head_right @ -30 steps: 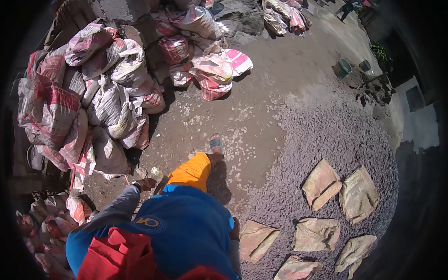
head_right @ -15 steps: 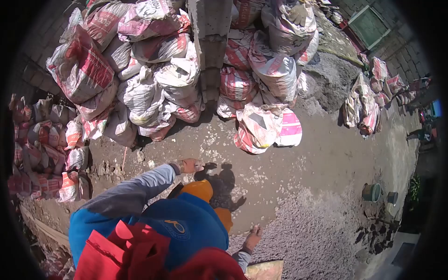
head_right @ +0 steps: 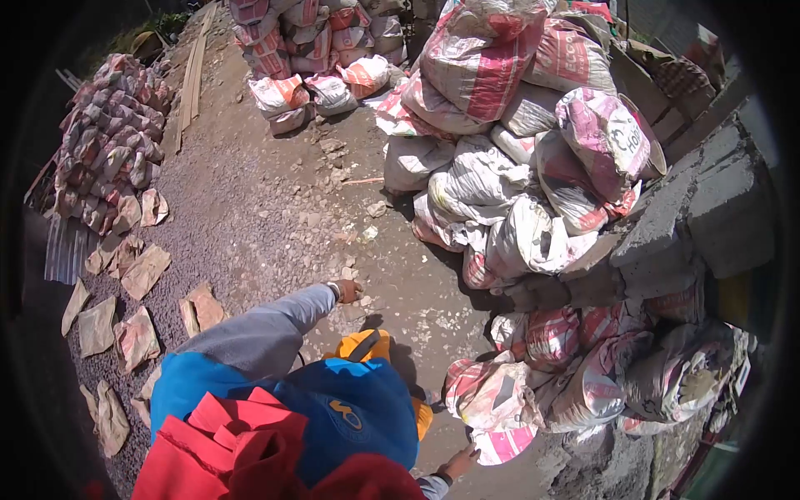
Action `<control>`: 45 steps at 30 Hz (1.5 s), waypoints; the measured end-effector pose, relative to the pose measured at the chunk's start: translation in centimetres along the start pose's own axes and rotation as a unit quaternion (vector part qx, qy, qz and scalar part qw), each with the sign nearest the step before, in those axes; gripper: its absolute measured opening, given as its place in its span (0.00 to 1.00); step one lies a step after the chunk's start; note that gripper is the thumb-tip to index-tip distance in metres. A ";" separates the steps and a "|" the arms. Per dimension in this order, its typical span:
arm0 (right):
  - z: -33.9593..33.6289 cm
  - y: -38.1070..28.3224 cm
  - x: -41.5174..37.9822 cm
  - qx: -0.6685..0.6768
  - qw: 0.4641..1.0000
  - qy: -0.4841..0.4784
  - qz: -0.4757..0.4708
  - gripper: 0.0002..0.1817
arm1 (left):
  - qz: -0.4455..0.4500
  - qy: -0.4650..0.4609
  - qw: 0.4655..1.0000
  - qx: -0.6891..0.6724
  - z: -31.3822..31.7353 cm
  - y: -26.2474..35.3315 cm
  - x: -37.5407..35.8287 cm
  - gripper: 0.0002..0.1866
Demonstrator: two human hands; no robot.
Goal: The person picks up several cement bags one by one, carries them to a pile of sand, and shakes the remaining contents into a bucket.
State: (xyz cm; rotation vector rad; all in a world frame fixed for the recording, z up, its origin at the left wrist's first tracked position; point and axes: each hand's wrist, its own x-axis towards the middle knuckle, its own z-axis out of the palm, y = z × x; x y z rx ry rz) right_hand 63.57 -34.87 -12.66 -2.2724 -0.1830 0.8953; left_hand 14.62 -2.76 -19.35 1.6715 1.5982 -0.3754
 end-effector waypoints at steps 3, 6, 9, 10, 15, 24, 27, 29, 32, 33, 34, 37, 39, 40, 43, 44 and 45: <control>-1.0 -4.2 4.1 0.063 0.996 -0.042 -0.048 0.34 | 0.039 0.091 0.993 0.064 3.3 -4.7 -3.1 0.20; -2.4 -7.0 5.9 0.077 0.994 -0.044 -0.067 0.34 | 0.112 0.005 0.965 0.236 5.9 -2.6 -5.0 0.21; -3.9 -6.6 8.6 0.059 0.991 -0.027 -0.117 0.33 | -0.034 -0.078 0.996 -0.005 6.6 5.3 -7.0 0.26; -4.8 -7.2 8.0 0.129 0.988 -0.049 -0.062 0.33 | -0.165 -0.061 0.939 -0.294 6.8 9.4 -7.6 0.28; -4.5 4.6 17.2 -0.016 0.982 -0.001 -0.186 0.31 | 0.039 -0.061 0.943 -0.324 8.9 26.4 -5.3 0.24; -2.4 5.4 21.2 0.055 0.987 0.132 -0.074 0.33 | 0.145 -0.137 0.973 -0.115 19.1 44.0 7.7 0.40; -0.2 6.9 26.3 0.013 0.977 0.166 -0.135 0.36 | 0.091 -0.102 0.973 -0.184 24.2 47.7 13.6 0.50; 2.2 7.1 29.2 -0.015 0.971 0.200 -0.130 0.38 | 0.104 -0.092 0.974 -0.177 27.2 49.0 17.6 0.57; 4.5 6.2 32.4 -0.046 0.973 0.209 -0.089 0.38 | 0.036 -0.194 0.928 -0.316 30.2 51.8 20.8 0.58; 5.2 6.2 33.0 -0.074 0.971 0.218 -0.065 0.36 | 0.031 -0.220 0.893 -0.391 31.0 53.4 19.9 0.55; 5.7 6.8 33.5 -0.072 0.973 0.210 -0.057 0.36 | 0.006 -0.215 0.880 -0.424 32.0 53.3 20.9 0.44; 4.9 8.0 32.7 -0.098 0.992 0.061 -0.053 0.17 | 0.011 -0.240 0.933 -0.267 31.7 53.4 21.0 0.19; 2.4 8.6 28.6 -0.032 0.982 0.169 -0.082 0.11 | 0.046 -0.223 0.948 -0.221 30.6 52.8 20.0 0.15; 0.6 9.8 26.5 -0.010 0.983 0.169 -0.074 0.10 | 0.080 -0.202 0.961 -0.171 29.8 52.8 19.1 0.11; -4.7 15.1 20.0 0.183 0.964 0.193 -0.007 0.08 | 0.039 -0.124 0.940 -0.315 26.9 52.8 14.8 0.10; -4.4 18.2 19.1 0.244 0.946 0.210 0.038 0.07 | 0.044 -0.126 0.942 -0.308 26.1 52.6 13.3 0.11; -4.2 20.4 19.0 0.198 0.960 0.197 0.014 0.10 | 0.052 -0.125 0.950 -0.283 26.1 51.3 13.1 0.12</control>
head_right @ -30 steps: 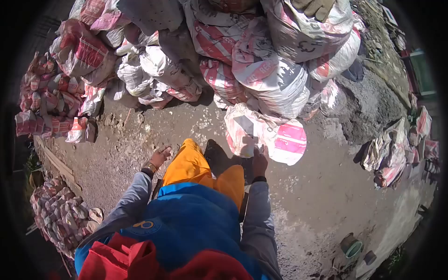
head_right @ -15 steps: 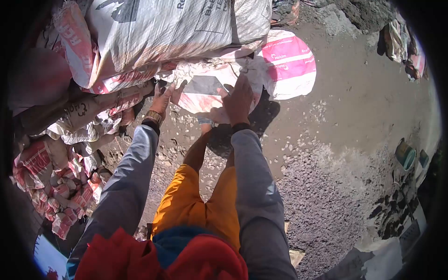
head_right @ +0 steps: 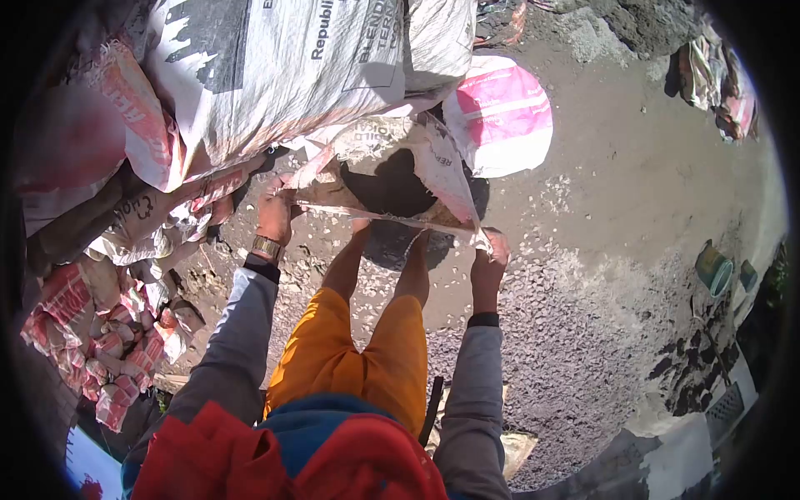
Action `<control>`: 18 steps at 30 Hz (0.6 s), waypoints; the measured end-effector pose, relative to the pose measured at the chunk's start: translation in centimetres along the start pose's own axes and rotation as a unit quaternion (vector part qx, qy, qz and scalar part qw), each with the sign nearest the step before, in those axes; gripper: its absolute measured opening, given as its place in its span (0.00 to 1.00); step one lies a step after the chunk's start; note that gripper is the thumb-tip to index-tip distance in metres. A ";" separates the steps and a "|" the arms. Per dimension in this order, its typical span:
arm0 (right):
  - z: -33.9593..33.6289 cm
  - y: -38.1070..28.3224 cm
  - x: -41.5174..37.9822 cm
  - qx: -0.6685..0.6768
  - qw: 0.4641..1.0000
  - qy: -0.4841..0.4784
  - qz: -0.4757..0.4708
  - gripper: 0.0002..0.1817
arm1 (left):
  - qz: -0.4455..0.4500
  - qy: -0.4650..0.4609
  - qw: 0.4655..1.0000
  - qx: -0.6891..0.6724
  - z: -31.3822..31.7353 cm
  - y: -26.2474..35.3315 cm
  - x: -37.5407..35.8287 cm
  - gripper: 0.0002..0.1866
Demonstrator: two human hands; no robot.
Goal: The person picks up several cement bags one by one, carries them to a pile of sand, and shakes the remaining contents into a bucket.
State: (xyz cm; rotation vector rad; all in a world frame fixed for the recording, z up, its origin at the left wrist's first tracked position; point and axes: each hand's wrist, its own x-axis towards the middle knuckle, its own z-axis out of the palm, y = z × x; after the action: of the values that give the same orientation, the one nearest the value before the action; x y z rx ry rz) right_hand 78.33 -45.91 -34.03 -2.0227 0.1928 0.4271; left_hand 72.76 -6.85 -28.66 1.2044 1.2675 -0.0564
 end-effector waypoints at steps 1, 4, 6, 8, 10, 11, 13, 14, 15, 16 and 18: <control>-0.4 1.1 0.3 -0.042 0.999 -0.020 -0.026 0.13 | 0.002 -0.001 1.000 0.006 -0.2 0.1 -1.2 0.10; 0.3 -1.3 2.1 -0.002 1.000 -0.020 -0.021 0.26 | 0.020 -0.056 0.993 -0.107 -2.3 -2.4 -1.7 0.14; 0.6 -1.9 2.0 -0.013 0.999 -0.033 -0.042 0.31 | 0.016 -0.114 0.976 -0.184 -3.0 -2.5 -2.8 0.25; 2.1 -1.2 0.8 0.050 0.997 -0.060 -0.023 0.40 | 0.038 -0.156 0.987 -0.025 -6.3 -6.8 -0.9 0.31; 3.0 -1.3 1.5 -0.068 0.990 -0.101 -0.077 0.40 | 0.136 -0.215 0.899 0.356 -7.1 -7.6 0.3 0.45; 3.5 -1.2 1.9 -0.186 0.964 -0.140 -0.131 0.40 | 0.131 -0.214 0.899 0.358 -7.6 -9.6 2.6 0.45; 5.3 -0.6 3.3 -0.169 0.972 -0.139 -0.082 0.43 | -0.019 -0.271 0.936 0.224 -9.1 -15.2 8.4 0.52; 6.1 -0.8 4.2 -0.156 0.972 -0.139 -0.106 0.40 | 0.154 -0.270 0.927 0.211 -4.4 -9.6 6.8 0.52; 6.7 -1.3 5.0 -0.142 0.972 -0.139 -0.129 0.38 | 0.325 -0.245 0.890 0.204 0.6 -3.4 4.9 0.52; 7.3 -2.1 5.8 -0.127 0.970 -0.140 -0.152 0.36 | 0.288 -0.257 0.899 0.205 1.2 -4.2 6.7 0.51; 8.2 -3.7 6.9 -0.099 0.964 -0.141 -0.201 0.32 | 0.268 -0.256 0.884 0.285 3.0 -4.1 8.4 0.47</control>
State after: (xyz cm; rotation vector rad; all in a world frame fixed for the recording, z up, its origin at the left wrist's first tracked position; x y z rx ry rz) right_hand 84.12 -36.64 -37.04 -2.1002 -0.4455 0.4814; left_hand 75.46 -6.15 -38.05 1.8641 0.4202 -0.3391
